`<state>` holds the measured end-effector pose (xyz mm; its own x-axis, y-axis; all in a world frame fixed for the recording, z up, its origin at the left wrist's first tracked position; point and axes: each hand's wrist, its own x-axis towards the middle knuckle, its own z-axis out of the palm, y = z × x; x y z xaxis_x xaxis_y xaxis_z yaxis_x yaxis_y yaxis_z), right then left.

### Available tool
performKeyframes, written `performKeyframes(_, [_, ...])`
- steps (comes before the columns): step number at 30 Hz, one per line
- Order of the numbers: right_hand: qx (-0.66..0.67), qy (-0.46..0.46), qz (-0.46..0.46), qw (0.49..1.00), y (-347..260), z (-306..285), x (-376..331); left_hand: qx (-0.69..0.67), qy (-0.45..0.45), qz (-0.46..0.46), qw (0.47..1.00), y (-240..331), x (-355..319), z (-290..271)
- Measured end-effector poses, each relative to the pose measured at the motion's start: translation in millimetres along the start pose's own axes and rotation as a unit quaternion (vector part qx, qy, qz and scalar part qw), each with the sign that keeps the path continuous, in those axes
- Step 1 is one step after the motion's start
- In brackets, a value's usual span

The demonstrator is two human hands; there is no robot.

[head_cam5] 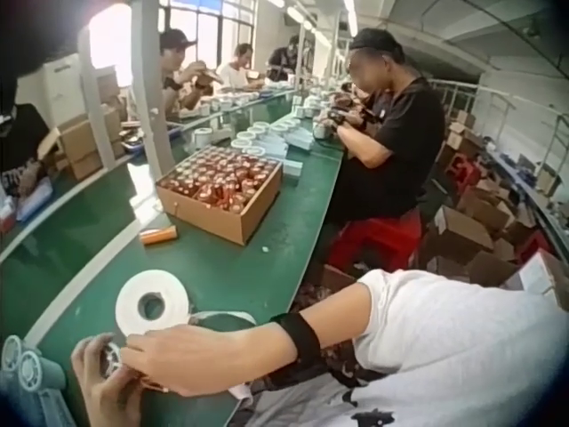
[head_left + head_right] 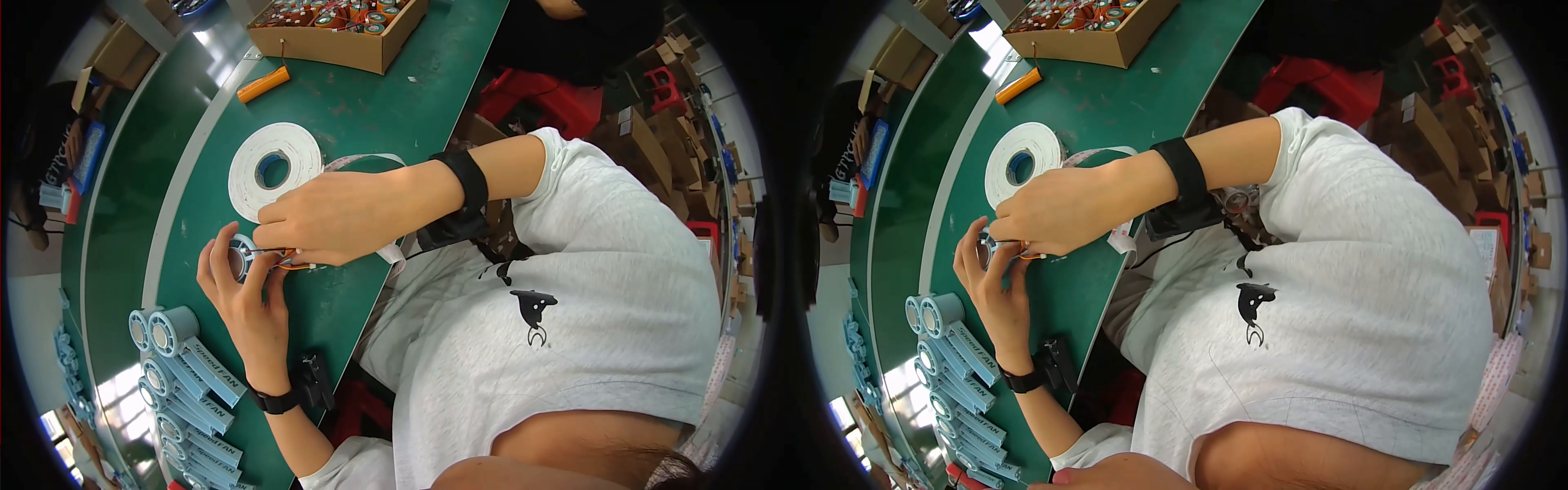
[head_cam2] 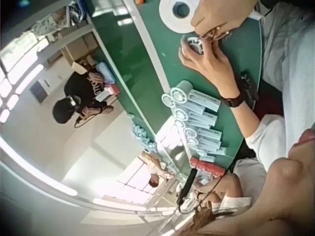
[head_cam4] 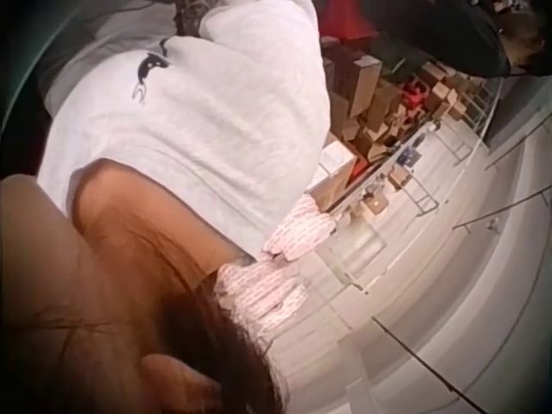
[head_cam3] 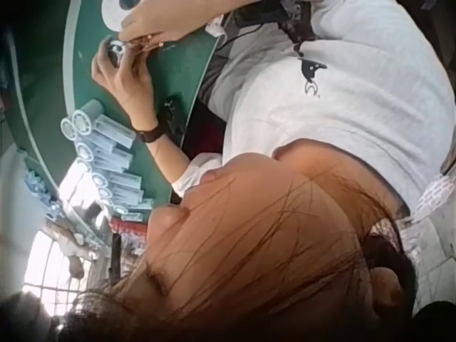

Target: The person picks up a battery, applies double-sided tape to it by hand, and presses the battery into a fan housing. They repeat this process for several units, occasionally moving finished fans aside on the table.

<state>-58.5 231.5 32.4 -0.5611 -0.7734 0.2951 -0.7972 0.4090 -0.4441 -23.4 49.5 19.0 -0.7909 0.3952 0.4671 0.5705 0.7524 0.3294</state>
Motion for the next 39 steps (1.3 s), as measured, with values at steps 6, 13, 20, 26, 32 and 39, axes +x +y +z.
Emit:
performKeyframes(6, [0.091, 0.149, -0.094, 0.98, -4, -44, -20, -0.026, 0.006, -0.03, 0.999, 1, 0, -1])
performKeyframes(13, [0.113, 0.227, -0.152, 0.955, -3, -41, -30, -0.001, -0.003, -0.012, 1.0, -2, 1, -1])
performKeyframes(20, [0.065, 0.001, -0.056, 0.996, -6, -52, -20, -0.211, 0.037, -0.061, 0.975, -8, -1, 3])
performKeyframes(26, [0.053, -0.188, -0.058, 0.979, 8, -40, 33, -0.4, 0.083, -0.163, 0.898, -11, -7, 1])
performKeyframes(32, [0.13, -0.26, -0.053, 0.955, 38, -14, 38, -0.29, 0.057, -0.148, 0.944, -1, -4, 1])
performKeyframes(39, [0.309, -0.021, 0.065, 0.949, 15, -23, -27, -0.106, 0.05, -0.061, 0.991, 12, -4, -15])
